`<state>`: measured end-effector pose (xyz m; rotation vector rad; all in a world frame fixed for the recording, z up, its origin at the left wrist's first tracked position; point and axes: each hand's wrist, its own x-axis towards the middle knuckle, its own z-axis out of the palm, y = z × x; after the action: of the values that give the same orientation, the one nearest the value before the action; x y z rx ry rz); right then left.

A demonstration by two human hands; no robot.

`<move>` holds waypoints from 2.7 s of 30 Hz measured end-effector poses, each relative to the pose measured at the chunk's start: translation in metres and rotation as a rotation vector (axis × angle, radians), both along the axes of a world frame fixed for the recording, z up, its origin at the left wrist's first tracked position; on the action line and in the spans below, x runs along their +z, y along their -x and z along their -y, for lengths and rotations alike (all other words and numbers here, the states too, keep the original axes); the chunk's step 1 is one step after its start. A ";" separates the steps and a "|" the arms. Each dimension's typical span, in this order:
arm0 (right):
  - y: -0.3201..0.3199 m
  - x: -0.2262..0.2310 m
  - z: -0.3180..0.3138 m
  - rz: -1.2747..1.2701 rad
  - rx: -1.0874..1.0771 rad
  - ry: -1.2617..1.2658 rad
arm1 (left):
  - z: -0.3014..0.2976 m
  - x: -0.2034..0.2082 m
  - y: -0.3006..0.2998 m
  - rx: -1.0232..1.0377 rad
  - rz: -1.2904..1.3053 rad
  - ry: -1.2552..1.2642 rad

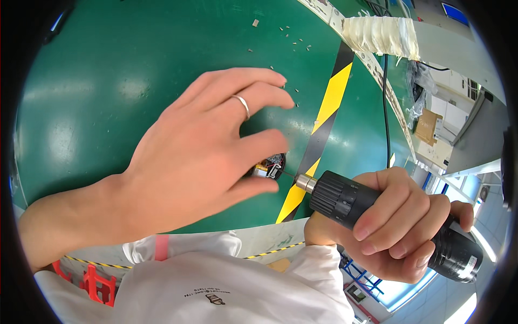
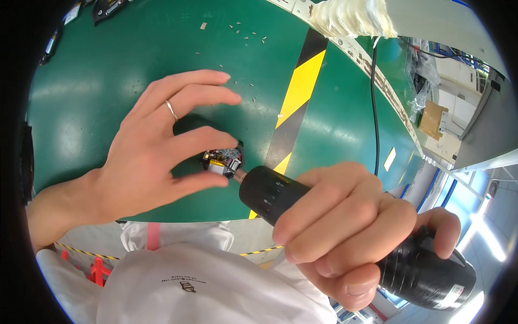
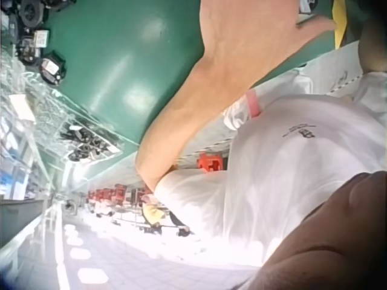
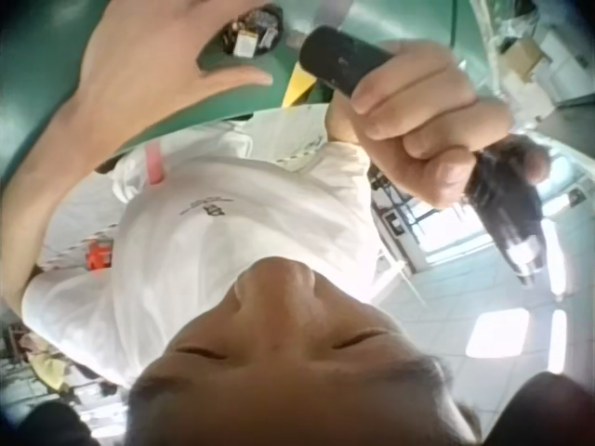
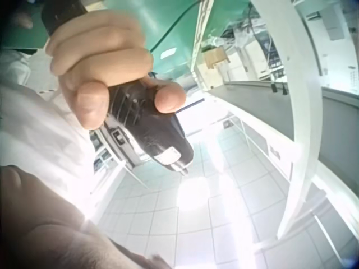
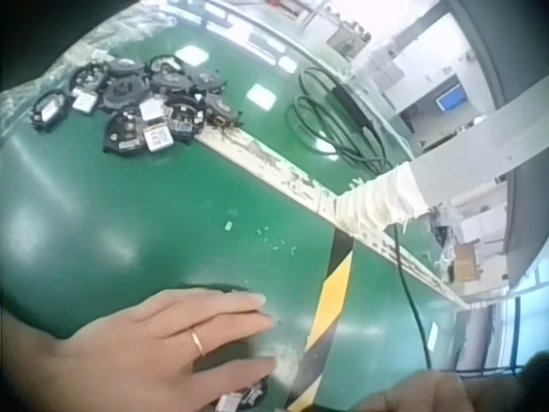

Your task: Assemble small electronic components using an electric screwdriver at an assembly line.

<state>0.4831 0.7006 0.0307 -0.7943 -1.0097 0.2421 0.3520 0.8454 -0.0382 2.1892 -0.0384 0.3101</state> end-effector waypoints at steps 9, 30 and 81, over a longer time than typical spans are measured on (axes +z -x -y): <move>-0.005 0.000 0.005 0.158 0.169 0.308 | 0.006 0.001 -0.002 -0.006 -0.028 -0.053; -0.005 0.001 -0.003 0.211 0.236 0.401 | 0.009 -0.003 0.000 0.028 -0.001 -0.026; -0.029 0.008 0.017 0.216 0.296 0.419 | 0.005 0.003 -0.003 -0.013 0.009 -0.063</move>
<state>0.5116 0.6838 0.0391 -1.0642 -1.3028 0.6482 0.3548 0.8403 -0.0348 2.2493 -0.0679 0.3155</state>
